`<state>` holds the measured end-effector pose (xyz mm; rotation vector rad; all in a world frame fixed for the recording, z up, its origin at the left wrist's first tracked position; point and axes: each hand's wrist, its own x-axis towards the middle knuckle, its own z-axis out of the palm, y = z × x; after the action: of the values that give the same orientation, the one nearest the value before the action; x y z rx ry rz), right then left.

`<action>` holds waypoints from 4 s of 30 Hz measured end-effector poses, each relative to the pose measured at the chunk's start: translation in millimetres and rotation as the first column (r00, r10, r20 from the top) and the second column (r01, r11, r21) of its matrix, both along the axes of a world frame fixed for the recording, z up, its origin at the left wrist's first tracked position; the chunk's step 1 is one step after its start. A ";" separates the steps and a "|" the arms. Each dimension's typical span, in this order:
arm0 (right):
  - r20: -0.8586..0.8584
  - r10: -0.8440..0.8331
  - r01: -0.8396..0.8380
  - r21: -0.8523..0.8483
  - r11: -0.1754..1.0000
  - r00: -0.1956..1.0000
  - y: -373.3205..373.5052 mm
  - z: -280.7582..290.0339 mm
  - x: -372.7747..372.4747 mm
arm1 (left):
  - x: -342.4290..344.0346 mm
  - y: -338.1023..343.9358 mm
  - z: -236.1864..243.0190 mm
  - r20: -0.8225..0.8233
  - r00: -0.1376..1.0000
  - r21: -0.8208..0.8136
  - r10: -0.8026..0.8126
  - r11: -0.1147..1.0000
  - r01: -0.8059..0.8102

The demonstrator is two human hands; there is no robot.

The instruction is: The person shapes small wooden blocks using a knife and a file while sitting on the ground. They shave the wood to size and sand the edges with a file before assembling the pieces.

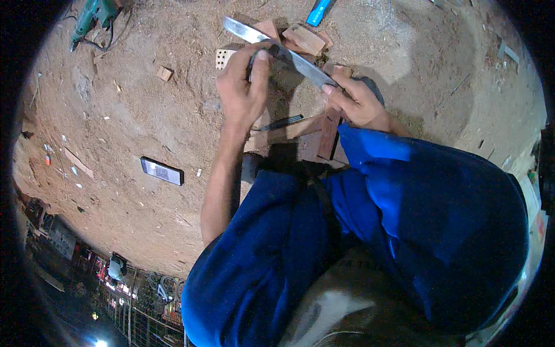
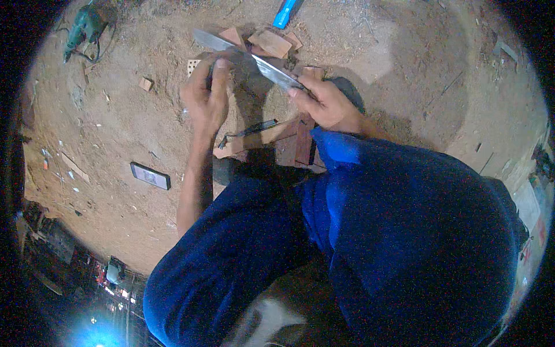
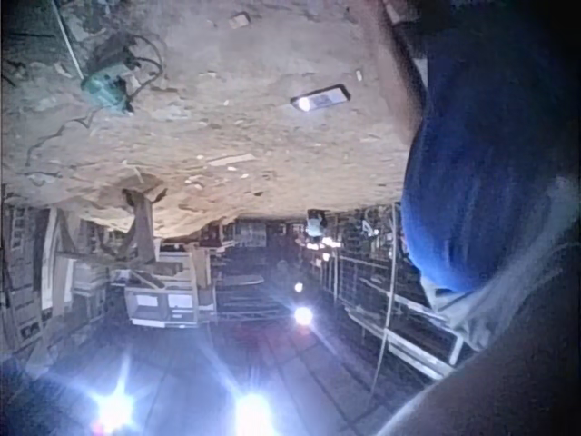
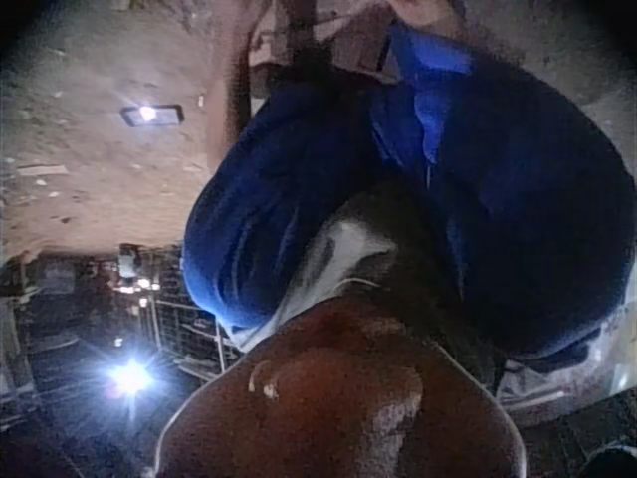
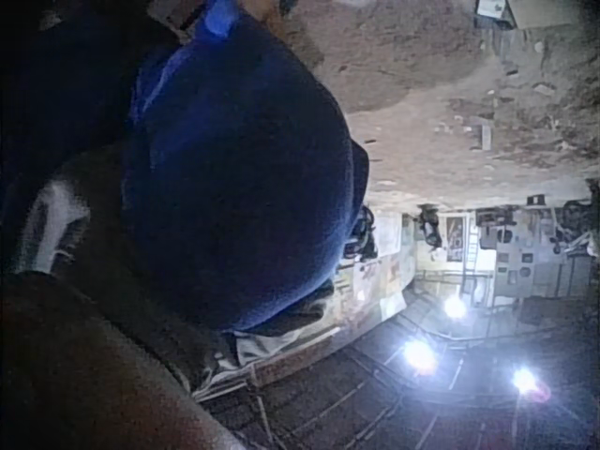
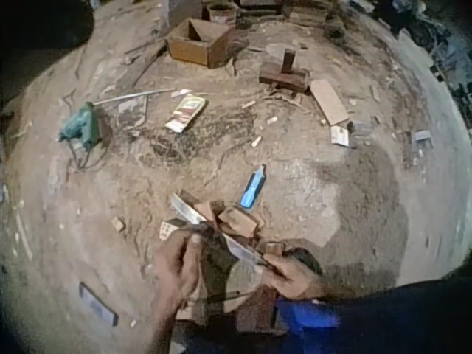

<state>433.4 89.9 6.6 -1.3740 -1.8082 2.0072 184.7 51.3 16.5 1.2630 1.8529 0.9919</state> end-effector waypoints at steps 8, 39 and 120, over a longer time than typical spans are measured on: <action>-0.028 -0.130 0.131 0.029 0.991 0.991 49.1 19.8 -6.4 | -26.9 26.8 38.9 0.601 0.781 0.005 0.172 0.976 -0.219; 0.158 -0.109 0.062 0.277 0.959 0.981 57.4 -9.0 23.2 | -75.6 -20.6 26.7 0.056 0.917 -0.022 0.395 0.918 -0.395; -0.451 -0.431 0.235 -0.427 0.873 0.782 62.5 42.1 -79.3 | -20.1 -25.3 -6.1 -0.262 0.941 0.057 -0.213 0.970 0.236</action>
<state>354.1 152.4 48.7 -0.9587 -0.9201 2.2637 164.6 26.0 10.4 1.6810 1.8147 0.8250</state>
